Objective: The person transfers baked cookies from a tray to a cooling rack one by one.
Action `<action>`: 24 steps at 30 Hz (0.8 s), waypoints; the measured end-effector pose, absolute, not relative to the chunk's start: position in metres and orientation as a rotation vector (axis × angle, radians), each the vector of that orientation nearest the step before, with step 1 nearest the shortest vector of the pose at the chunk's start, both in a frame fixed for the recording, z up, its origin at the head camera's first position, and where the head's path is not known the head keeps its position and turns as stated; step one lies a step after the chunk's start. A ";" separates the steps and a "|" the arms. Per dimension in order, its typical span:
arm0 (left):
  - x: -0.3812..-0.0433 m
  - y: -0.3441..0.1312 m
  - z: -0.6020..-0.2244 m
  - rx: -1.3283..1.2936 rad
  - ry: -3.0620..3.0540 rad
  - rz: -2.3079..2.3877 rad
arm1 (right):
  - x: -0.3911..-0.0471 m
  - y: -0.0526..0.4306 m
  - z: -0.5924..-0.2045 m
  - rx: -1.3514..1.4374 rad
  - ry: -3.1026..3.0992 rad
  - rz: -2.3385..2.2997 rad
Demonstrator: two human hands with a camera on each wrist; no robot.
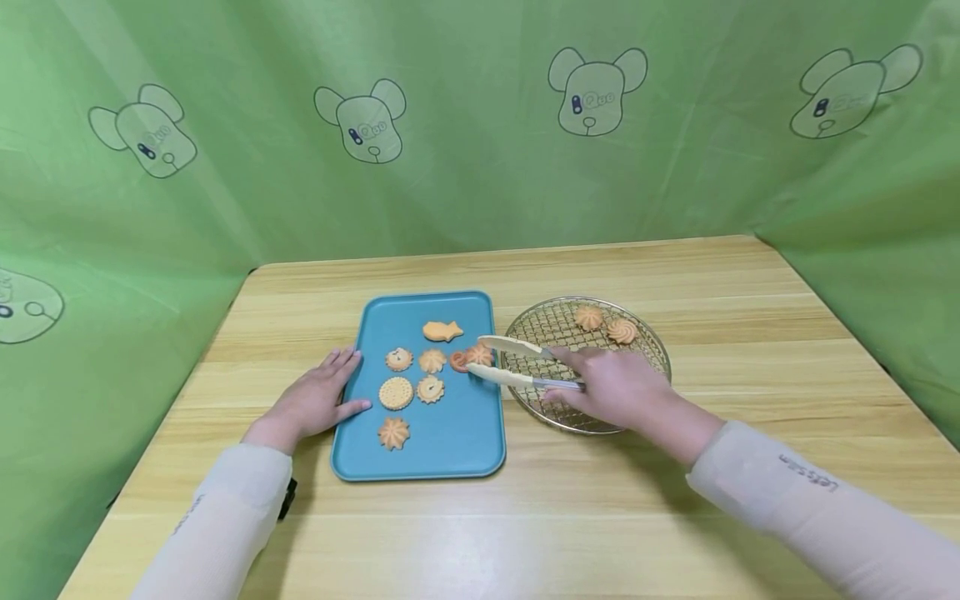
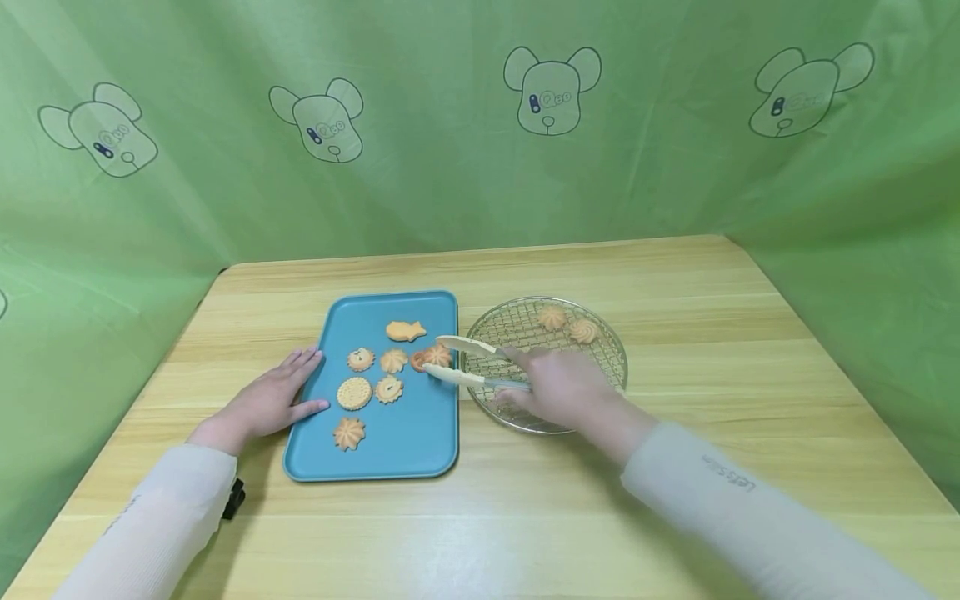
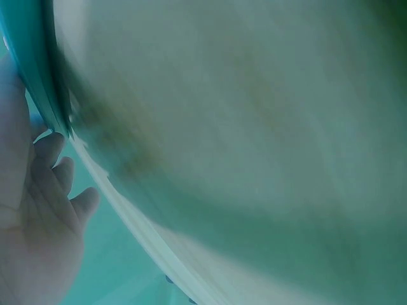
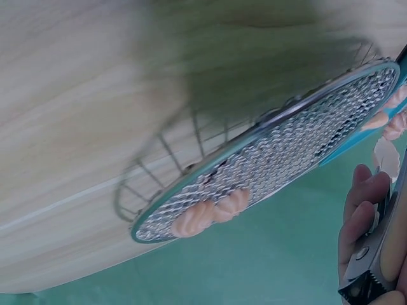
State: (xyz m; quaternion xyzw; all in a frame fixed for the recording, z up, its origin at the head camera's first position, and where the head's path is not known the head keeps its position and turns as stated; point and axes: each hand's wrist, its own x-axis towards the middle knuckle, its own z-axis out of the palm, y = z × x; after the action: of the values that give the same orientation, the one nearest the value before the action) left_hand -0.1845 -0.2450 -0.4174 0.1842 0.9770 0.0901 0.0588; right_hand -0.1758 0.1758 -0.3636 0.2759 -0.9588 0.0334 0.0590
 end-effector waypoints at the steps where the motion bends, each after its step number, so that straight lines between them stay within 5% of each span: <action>1: -0.185 -0.245 -0.417 0.557 2.960 0.274 | -0.177 0.177 -0.363 0.831 -2.905 0.101; 24: -0.185 -0.245 -0.417 0.556 2.952 0.268 | -0.190 0.214 -0.358 0.644 -3.038 0.077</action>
State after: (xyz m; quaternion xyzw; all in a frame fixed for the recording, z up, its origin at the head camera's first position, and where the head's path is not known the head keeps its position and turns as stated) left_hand -0.1850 -0.2448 -0.4170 0.1840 0.9769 0.0886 0.0627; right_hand -0.1898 0.2141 -0.3582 0.2071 -0.9778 0.0248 0.0174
